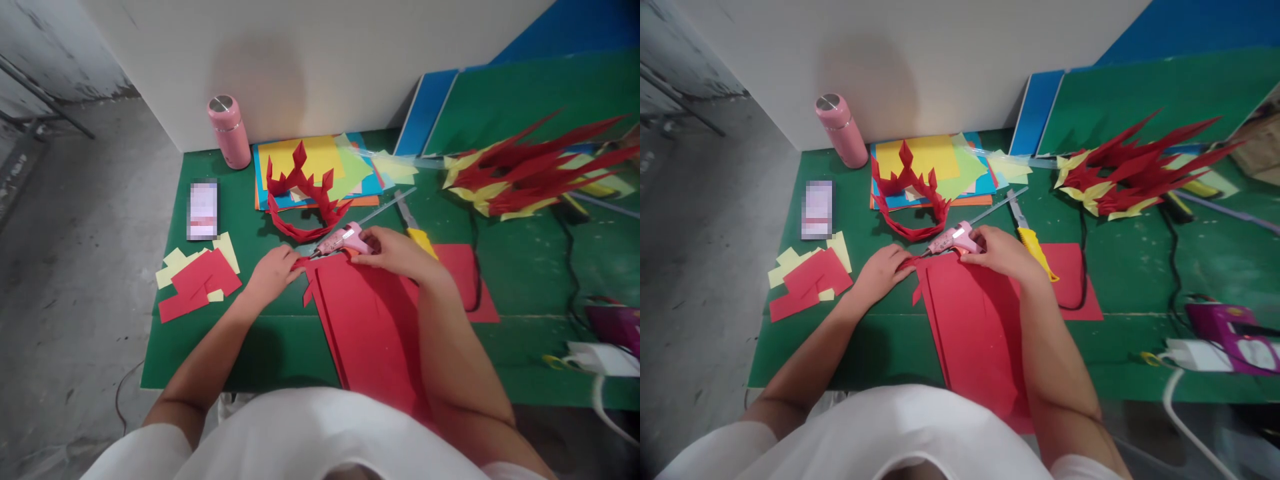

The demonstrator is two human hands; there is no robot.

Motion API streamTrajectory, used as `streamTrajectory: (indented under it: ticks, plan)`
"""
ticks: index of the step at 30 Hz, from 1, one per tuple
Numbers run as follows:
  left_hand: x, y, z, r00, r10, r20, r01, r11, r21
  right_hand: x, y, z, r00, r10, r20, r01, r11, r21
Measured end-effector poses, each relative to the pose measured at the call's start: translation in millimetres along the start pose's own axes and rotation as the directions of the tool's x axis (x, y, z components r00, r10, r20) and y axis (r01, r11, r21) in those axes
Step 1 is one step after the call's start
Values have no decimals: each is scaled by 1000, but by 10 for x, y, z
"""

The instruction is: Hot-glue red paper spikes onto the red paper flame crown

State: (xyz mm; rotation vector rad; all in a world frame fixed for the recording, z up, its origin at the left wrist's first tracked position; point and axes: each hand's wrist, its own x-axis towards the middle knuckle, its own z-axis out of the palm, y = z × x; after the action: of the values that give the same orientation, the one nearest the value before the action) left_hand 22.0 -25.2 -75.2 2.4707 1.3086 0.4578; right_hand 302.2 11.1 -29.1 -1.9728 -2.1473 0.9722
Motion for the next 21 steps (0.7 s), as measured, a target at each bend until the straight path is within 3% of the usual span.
streamTrajectory:
  ticks: [5, 8, 10, 12, 15, 18, 21]
  plan:
    - [-23, -53, -25, 991, 86, -107, -84, 996, 23, -52, -52, -23, 995, 83, 62, -91, 986, 143]
    - [-30, -75, -88, 977, -4, -214, -18, 995, -102, -56, -28, -28, 998, 43, 53, -51, 986, 160]
    - [-31, -85, -133, 953, -149, -264, 77, 962, -263, -54, -8, -39, 999, 24, 48, -31, 987, 156]
    - [-27, -93, -157, 905, -348, -245, 200, 856, -476, -56, 6, -57, 998, 29, 64, -39, 986, 163]
    - [-8, -98, -131, 815, -571, -98, 278, 534, -799, -64, 33, -82, 996, 37, 75, -52, 977, 208]
    - [23, -83, -71, 787, -617, 22, 223, 252, -942, -66, 75, -88, 998, 37, 53, -50, 964, 263]
    - [51, -43, -35, 795, -602, 74, 215, 166, -962, -61, 86, -75, 996, 60, 63, -78, 939, 335]
